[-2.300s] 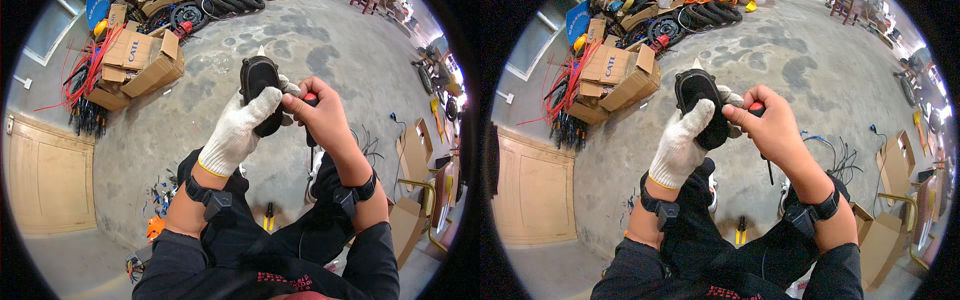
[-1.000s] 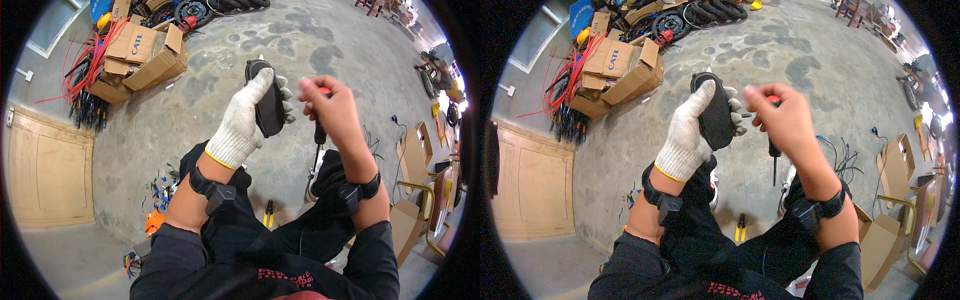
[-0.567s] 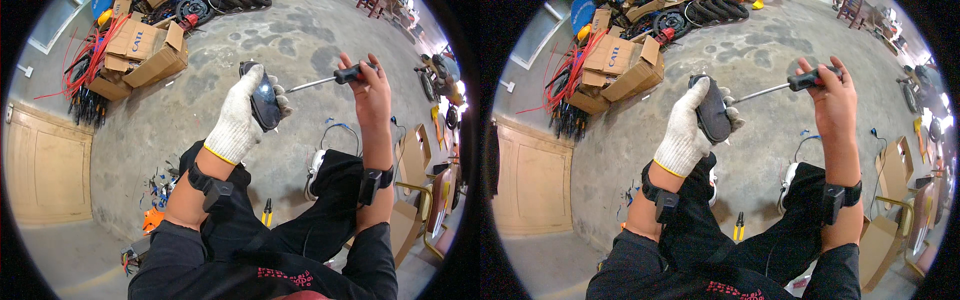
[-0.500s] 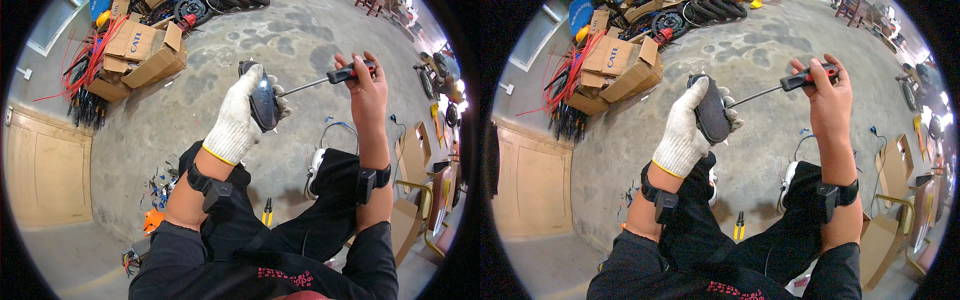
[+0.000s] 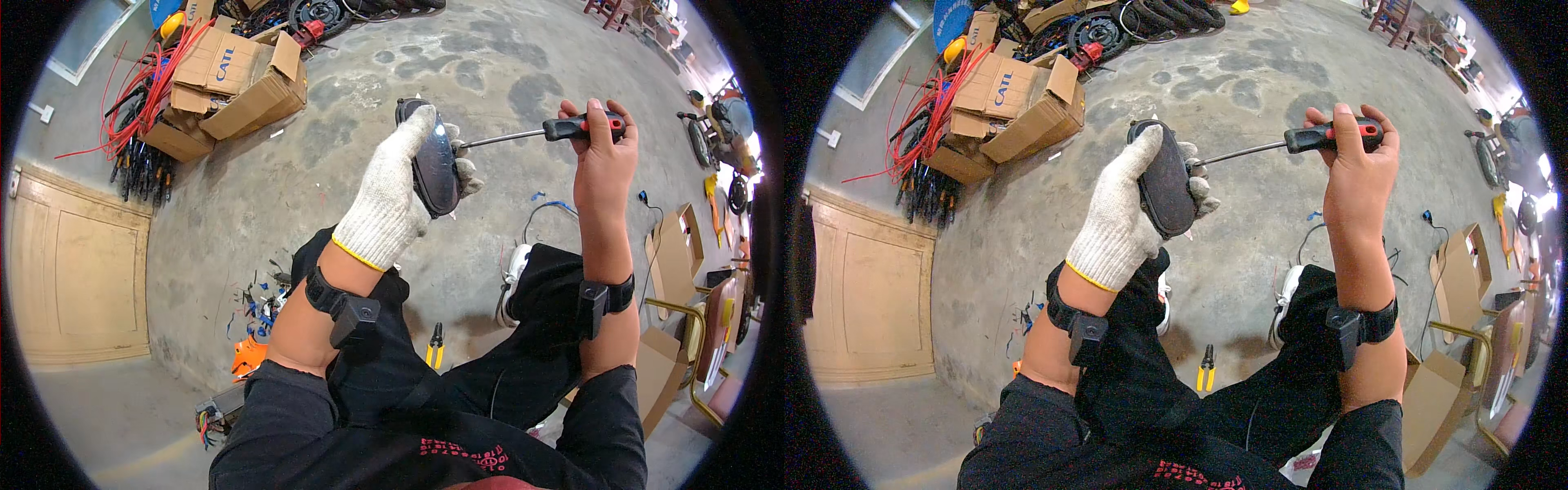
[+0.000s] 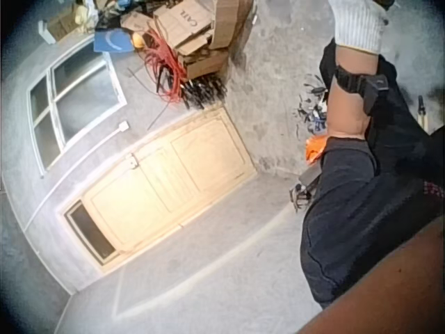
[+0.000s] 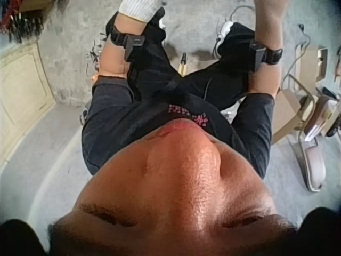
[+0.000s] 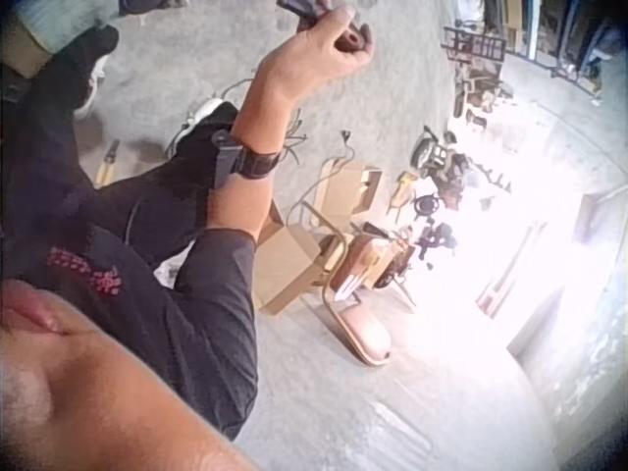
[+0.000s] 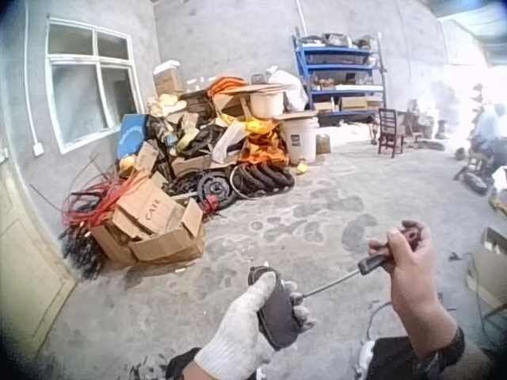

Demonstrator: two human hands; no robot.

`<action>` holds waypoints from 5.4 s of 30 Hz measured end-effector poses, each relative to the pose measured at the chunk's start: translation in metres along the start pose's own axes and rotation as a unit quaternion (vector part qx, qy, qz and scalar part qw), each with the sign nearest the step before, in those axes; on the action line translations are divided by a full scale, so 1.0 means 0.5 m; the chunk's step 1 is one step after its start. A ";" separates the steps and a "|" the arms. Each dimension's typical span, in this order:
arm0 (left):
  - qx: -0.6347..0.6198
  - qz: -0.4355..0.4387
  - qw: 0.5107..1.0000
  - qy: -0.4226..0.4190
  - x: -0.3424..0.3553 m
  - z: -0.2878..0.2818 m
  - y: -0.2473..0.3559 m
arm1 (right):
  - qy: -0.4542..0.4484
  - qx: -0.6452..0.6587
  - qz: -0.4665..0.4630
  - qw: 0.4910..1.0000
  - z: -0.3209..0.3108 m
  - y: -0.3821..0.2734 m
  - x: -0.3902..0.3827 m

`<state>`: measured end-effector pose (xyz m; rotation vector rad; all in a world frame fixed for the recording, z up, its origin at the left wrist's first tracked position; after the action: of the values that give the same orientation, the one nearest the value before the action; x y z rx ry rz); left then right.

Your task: Using a screwdriver to disassemble a plastic housing and using wire strippers on a wiring harness.

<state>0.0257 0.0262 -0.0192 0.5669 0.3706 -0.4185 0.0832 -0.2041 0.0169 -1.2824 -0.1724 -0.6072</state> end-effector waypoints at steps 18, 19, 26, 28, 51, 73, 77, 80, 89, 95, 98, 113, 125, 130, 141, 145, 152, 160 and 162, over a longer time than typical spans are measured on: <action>0.084 0.050 0.994 0.055 -0.003 -0.004 0.003 | -0.026 -0.065 -0.123 0.990 0.032 -0.036 -0.040; 0.084 0.050 0.994 0.055 -0.002 -0.008 0.004 | -0.026 -0.065 -0.123 0.990 0.035 -0.034 -0.047; 0.100 0.091 0.989 0.063 0.005 -0.015 0.015 | -0.118 0.009 -0.287 0.951 0.045 -0.021 -0.076; 0.106 0.086 0.988 0.076 0.006 -0.015 0.016 | -0.152 0.041 -0.300 0.941 0.050 -0.031 -0.076; 0.251 0.150 0.934 0.204 -0.030 -0.011 0.037 | -0.198 -0.201 0.056 0.958 -0.001 -0.008 -0.016; 0.298 0.190 0.900 0.253 -0.053 -0.013 0.053 | -0.184 -0.062 -0.030 0.980 0.024 -0.002 -0.046; 0.271 0.170 0.917 0.239 -0.049 -0.017 0.052 | -0.253 -0.076 -0.080 0.961 0.022 -0.027 -0.047; 0.280 0.162 0.916 0.235 -0.047 -0.020 0.052 | -0.213 -0.224 0.225 0.924 0.003 -0.007 -0.026; 0.240 0.175 0.926 0.234 -0.048 -0.019 0.050 | -0.268 0.012 -0.051 0.962 0.030 -0.046 -0.054; 0.281 0.166 0.915 0.238 -0.049 -0.019 0.047 | -0.211 -0.174 0.220 0.936 0.000 0.001 -0.023; 0.270 0.163 0.920 0.232 -0.046 -0.020 0.044 | -0.207 -0.162 0.200 0.944 -0.007 0.022 -0.022; 0.229 0.140 0.943 0.195 -0.046 -0.013 0.040 | -0.154 -0.138 0.130 0.970 -0.002 0.011 -0.027; 0.214 0.148 0.946 0.193 -0.043 -0.024 0.047 | -0.216 -0.139 0.162 0.953 -0.004 0.012 -0.028; 0.134 0.134 0.963 0.190 -0.032 -0.030 0.041 | -0.220 -0.029 -0.052 0.974 0.043 -0.050 -0.057; 0.184 0.146 0.957 0.173 -0.033 -0.028 0.038 | -0.235 -0.138 0.067 0.960 -0.002 -0.007 -0.026; 0.122 0.122 0.973 0.153 -0.032 -0.027 0.039 | -0.232 -0.060 -0.121 0.963 0.047 -0.067 -0.059; 0.207 0.120 0.952 0.188 -0.032 -0.029 0.038 | -0.234 -0.243 0.127 0.933 0.000 -0.011 -0.025; 0.155 0.130 0.966 0.161 -0.036 -0.028 0.042 | -0.155 -0.032 -0.204 0.966 0.043 -0.054 -0.058; 0.208 0.142 0.947 0.201 -0.040 -0.024 0.044 | -0.275 -0.171 -0.022 0.946 0.009 -0.022 -0.035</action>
<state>0.0166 0.0556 -0.0102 1.1116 0.5863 -0.0938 0.0639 -0.1957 0.0198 -1.7730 -0.5790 -0.3069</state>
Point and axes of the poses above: each hand's wrist, its own x-axis towards the middle knuckle, its own z-axis out of the palm, y = z × x, the point moved 3 cm from there along x, towards the middle knuckle, and after that the axes turned 11 degrees about -z, right-handed, at the moved point
